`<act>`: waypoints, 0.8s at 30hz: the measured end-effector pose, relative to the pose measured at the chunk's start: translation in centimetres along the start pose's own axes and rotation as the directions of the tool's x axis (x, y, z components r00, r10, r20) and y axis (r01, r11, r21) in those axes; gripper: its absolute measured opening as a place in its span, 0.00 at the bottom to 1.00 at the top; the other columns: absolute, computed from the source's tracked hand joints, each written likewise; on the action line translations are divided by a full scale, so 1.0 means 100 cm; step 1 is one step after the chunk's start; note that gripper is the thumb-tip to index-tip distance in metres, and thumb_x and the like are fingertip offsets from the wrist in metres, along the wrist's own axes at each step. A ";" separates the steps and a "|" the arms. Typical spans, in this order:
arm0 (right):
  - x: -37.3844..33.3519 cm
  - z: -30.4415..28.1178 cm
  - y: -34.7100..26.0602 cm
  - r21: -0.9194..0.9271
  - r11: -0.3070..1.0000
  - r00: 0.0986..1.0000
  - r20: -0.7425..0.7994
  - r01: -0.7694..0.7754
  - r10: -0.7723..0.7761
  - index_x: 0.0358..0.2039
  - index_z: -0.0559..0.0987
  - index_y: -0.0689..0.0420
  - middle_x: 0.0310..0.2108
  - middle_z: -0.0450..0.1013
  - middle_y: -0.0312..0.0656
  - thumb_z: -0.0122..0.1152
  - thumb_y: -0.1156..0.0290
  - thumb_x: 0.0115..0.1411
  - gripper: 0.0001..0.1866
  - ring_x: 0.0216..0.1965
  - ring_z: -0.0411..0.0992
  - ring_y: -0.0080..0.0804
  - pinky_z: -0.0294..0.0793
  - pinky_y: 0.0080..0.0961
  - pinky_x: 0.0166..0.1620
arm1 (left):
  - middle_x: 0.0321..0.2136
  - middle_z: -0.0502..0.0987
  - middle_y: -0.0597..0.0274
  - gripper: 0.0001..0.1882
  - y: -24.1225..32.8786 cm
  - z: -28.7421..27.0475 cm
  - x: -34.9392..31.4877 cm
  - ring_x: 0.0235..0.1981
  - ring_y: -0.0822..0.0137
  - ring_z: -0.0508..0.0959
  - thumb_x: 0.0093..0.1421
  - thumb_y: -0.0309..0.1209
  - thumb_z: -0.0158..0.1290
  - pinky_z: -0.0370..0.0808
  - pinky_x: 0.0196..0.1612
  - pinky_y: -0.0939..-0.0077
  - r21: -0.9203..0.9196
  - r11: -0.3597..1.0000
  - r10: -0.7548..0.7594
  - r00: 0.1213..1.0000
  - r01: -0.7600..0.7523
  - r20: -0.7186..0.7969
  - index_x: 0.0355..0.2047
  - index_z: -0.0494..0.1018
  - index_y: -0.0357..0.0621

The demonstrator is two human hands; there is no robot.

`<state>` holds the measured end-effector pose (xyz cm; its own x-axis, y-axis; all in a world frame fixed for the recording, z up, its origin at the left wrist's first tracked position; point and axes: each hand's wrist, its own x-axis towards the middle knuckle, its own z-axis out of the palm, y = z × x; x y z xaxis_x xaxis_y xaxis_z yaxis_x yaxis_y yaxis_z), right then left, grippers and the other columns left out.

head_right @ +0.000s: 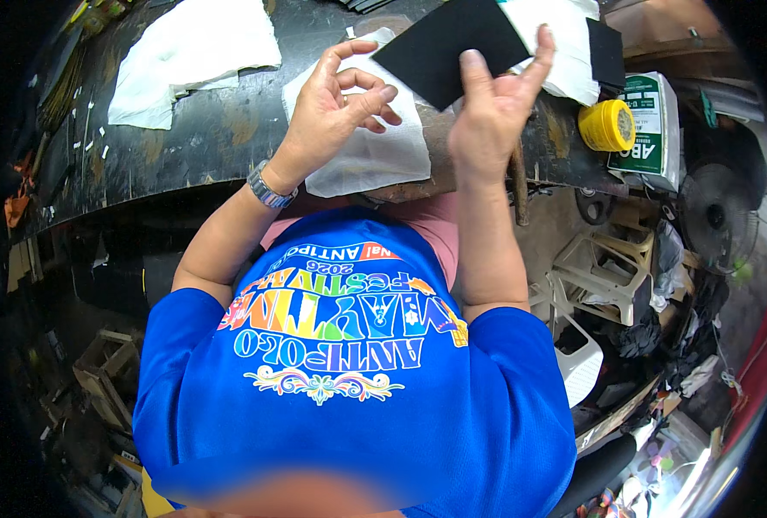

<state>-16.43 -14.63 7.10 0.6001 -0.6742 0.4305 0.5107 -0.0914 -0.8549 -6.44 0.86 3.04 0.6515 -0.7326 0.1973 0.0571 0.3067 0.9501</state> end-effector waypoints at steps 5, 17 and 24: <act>0.031 -0.044 0.002 -0.104 0.936 0.902 0.247 -0.337 0.353 0.74 0.54 0.53 0.55 0.73 0.53 0.61 0.83 0.64 0.41 0.48 0.79 0.31 0.82 0.27 0.51 | 0.47 0.79 0.49 0.37 -0.009 -0.016 -0.003 0.50 0.55 0.81 0.58 0.35 0.69 0.79 0.52 0.62 0.661 0.686 0.302 0.945 -0.305 0.123 0.64 0.66 0.41; 0.023 -0.055 0.039 -0.441 0.830 0.825 0.280 -0.343 0.490 0.71 0.63 0.54 0.68 0.61 0.49 0.65 0.78 0.63 0.37 0.54 0.75 0.29 0.82 0.24 0.50 | 0.61 0.71 0.47 0.50 -0.034 -0.021 -0.007 0.65 0.52 0.67 0.49 0.61 0.67 0.56 0.69 0.52 0.857 0.332 0.240 0.914 -0.393 0.326 0.61 0.69 0.36; 0.022 -0.054 0.040 -0.439 0.825 0.817 0.283 -0.356 0.503 0.71 0.64 0.55 0.73 0.54 0.49 0.65 0.76 0.62 0.37 0.62 0.70 0.32 0.76 0.26 0.60 | 0.59 0.72 0.48 0.50 -0.028 -0.017 -0.003 0.63 0.52 0.68 0.50 0.64 0.64 0.60 0.65 0.54 0.889 0.265 0.207 0.922 -0.374 0.327 0.61 0.70 0.36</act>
<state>-16.43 -20.44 3.10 0.9211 -0.3892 0.0035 -0.0627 -0.1572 -0.9856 -5.55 1.25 -0.10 0.3655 -0.8104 0.4578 -0.9010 -0.1847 0.3924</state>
